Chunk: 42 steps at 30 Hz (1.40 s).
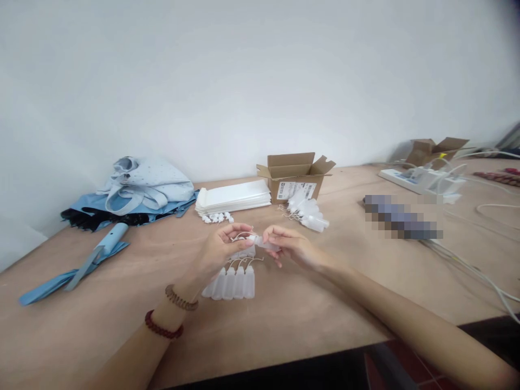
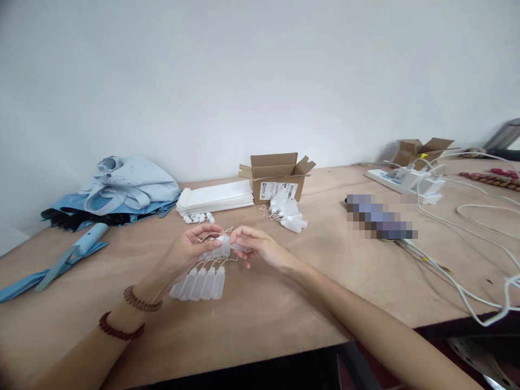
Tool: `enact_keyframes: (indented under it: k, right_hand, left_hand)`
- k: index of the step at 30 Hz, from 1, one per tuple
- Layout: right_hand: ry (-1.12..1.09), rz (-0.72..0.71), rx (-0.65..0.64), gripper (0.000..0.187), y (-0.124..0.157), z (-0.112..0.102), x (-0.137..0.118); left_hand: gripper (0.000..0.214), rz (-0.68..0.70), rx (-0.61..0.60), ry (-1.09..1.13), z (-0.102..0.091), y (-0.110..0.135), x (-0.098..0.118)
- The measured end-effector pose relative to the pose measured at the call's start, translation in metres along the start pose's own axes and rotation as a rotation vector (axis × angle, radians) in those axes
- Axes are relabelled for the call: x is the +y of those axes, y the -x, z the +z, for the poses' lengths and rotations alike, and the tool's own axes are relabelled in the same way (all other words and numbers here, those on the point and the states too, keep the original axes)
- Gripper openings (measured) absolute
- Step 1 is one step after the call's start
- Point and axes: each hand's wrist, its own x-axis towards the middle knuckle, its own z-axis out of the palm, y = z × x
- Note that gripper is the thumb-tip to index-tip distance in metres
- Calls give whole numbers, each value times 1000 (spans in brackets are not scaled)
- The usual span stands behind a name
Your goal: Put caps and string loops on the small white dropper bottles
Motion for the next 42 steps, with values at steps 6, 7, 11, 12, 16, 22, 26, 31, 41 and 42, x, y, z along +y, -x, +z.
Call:
enact_keyframes:
  k: [6, 7, 11, 12, 16, 22, 26, 31, 41, 42]
  right_hand:
    - [-3, 0, -20, 17, 0, -2, 1]
    - [4, -5, -19, 17, 0, -2, 1]
    - [30, 1, -11, 16, 0, -1, 0]
    - [35, 11, -4, 16, 0, 0, -1]
    - [34, 42, 19, 17, 0, 1, -1]
    - [-9, 54, 32, 19, 0, 2, -2]
    - [-17, 40, 22, 20, -1, 3, -1]
    - [-9, 54, 27, 21, -1, 3, 1]
    - [-2, 47, 1, 18, -1, 2, 4]
    - [2, 49, -8, 19, 0, 3, 3]
  left_hand:
    - [42, -32, -2, 67, 3, 2, 4]
    - [40, -38, -1, 74, 4, 2, 6]
    - [25, -120, 13, 87, 5, 2, 10]
    - [23, -153, 9, 82, 5, 2, 10]
    - [23, -213, -40, 36, 3, 3, 8]
    - [35, -157, -1, 21, 6, 5, 12]
    - [32, -189, -33, -23, 7, 3, 8]
    - [35, -92, -95, -295, 1, 4, -1]
    - [38, -112, -125, -388, 3, 8, 10]
    - [40, -109, -148, -388, 2, 8, 10]
